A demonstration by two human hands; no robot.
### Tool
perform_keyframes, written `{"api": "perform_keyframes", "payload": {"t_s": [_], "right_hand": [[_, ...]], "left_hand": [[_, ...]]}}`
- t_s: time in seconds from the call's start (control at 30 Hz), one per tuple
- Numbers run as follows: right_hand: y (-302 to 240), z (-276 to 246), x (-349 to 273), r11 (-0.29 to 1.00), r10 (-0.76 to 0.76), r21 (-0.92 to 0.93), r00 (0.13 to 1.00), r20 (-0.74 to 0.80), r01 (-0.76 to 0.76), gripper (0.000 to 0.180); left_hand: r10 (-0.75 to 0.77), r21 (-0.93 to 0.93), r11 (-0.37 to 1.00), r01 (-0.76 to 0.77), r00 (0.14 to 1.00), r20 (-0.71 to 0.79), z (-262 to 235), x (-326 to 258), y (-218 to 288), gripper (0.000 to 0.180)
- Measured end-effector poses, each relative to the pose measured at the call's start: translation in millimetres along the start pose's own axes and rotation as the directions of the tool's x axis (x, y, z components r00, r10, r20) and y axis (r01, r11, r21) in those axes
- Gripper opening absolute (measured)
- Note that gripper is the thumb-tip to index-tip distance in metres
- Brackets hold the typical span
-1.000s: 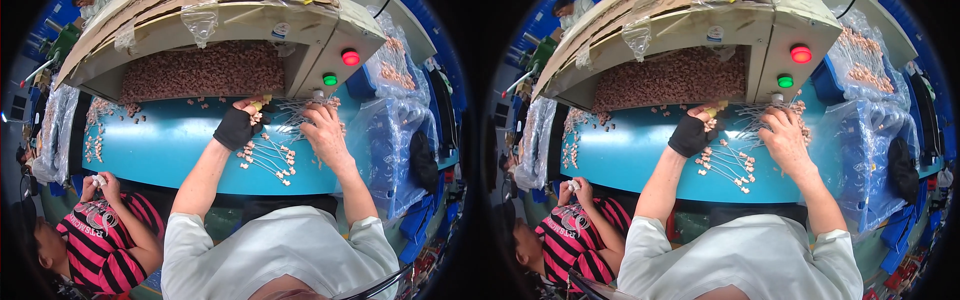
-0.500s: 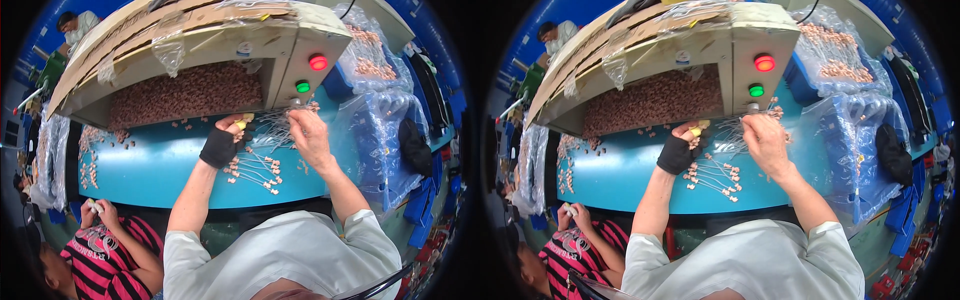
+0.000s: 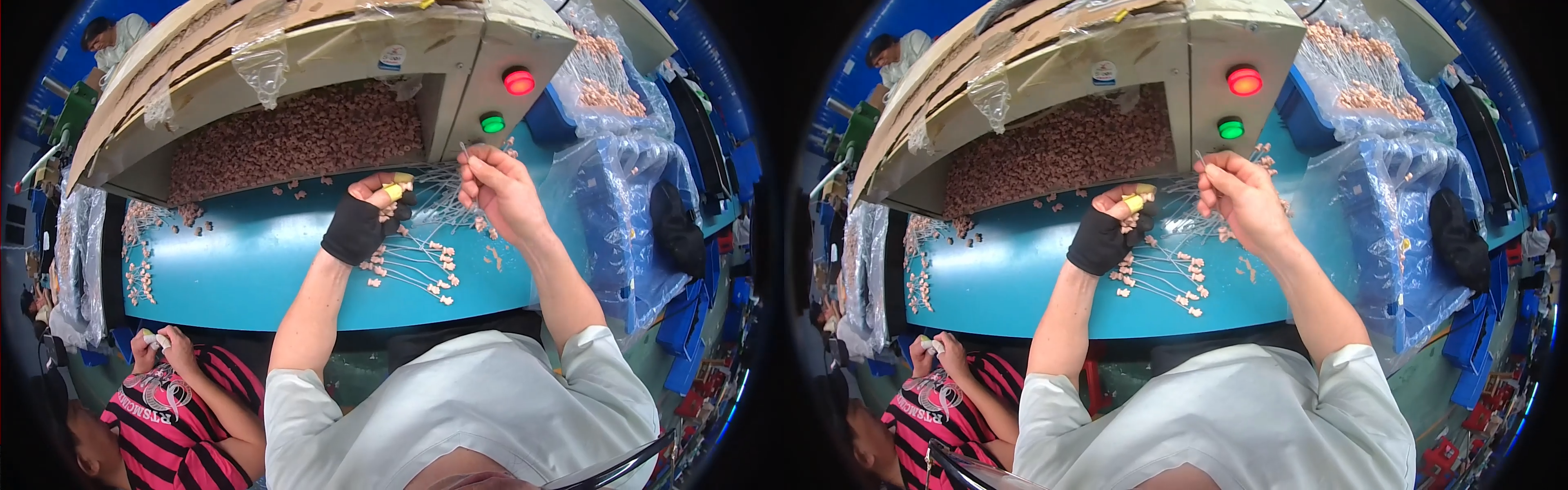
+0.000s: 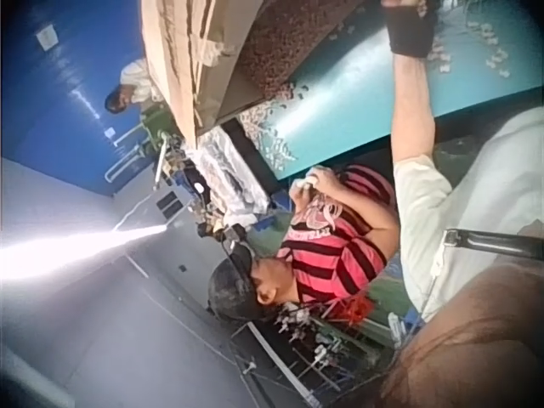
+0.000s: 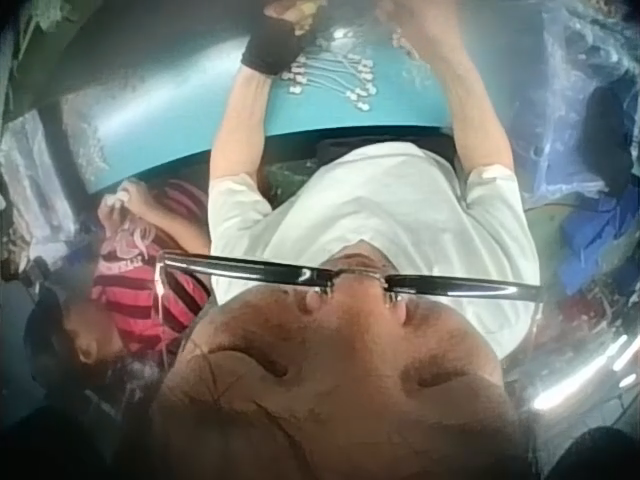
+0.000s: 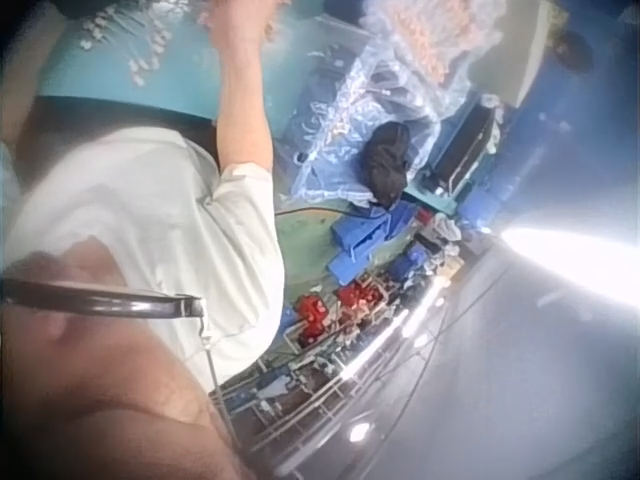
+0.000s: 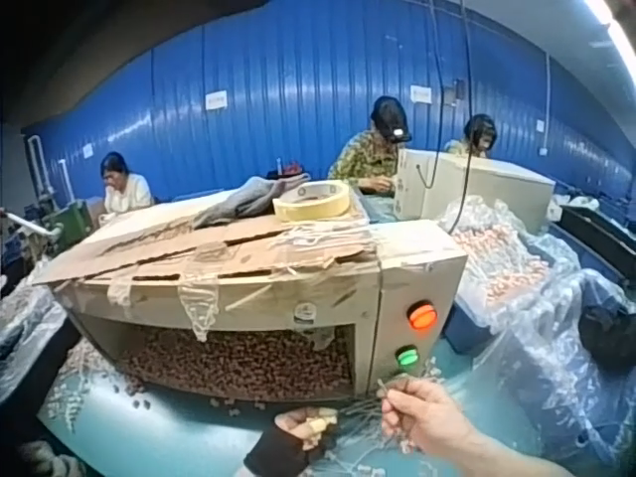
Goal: The person assembles toy parts by hand, attaching pink components to a yellow base at a factory workstation.
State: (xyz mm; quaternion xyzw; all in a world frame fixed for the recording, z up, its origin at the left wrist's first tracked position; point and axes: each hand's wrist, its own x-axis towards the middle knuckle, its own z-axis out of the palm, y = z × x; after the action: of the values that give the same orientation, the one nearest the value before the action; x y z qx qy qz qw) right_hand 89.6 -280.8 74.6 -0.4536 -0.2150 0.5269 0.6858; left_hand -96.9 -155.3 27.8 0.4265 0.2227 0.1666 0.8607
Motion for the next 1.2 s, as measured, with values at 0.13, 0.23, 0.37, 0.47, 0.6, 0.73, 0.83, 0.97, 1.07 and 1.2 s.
{"api": "perform_keyframes", "payload": {"t_s": [0.13,0.23,0.37,0.47,0.6,0.73,0.83,0.97,1.07,1.2], "right_hand": [[3,4,1,0.990,0.069,0.121,0.998,0.010,-0.069,0.018],[7,12,-1,0.991,0.062,-0.115,0.998,-0.022,-0.064,0.018],[28,7,-12,0.722,-0.138,-0.676,0.988,0.067,0.146,0.016],[30,10,-11,0.781,-0.005,-0.624,0.999,0.038,0.027,0.015],[29,12,-1,0.922,0.144,-0.367,0.989,0.021,-0.126,0.017],[29,7,3,0.957,0.189,-0.236,0.980,0.060,-0.170,0.020],[27,7,3,0.956,0.175,-0.244,0.984,0.034,-0.162,0.019],[32,10,2,0.957,0.190,-0.234,0.980,0.051,-0.174,0.019],[31,14,3,0.937,0.175,-0.310,0.984,0.021,-0.160,0.020],[27,11,-5,0.805,0.096,-0.588,0.995,0.005,-0.074,0.016]], "left_hand": [[0.011,0.018,1.000,-0.011,1.000,-0.003,1,-2,1,0.028],[0.016,-0.030,0.999,-0.015,1.000,0.019,-4,-2,-2,0.028],[0.014,0.029,0.999,-0.016,0.998,0.062,-2,0,-6,0.030],[0.003,0.075,0.997,-0.006,0.999,0.040,-5,2,-10,0.031],[0.047,0.082,0.995,-0.053,0.997,0.067,-12,0,-11,0.029],[0.020,0.087,0.996,-0.024,0.999,0.047,-6,0,-6,0.030],[0.022,0.120,0.992,-0.030,0.997,0.073,-4,4,-4,0.029],[0.024,0.133,0.991,-0.032,0.998,0.062,-10,3,-8,0.030],[0.024,0.149,0.988,-0.032,0.998,0.053,-12,3,-9,0.031],[0.018,0.088,0.996,-0.023,0.998,0.059,-5,3,-8,0.031]]}}
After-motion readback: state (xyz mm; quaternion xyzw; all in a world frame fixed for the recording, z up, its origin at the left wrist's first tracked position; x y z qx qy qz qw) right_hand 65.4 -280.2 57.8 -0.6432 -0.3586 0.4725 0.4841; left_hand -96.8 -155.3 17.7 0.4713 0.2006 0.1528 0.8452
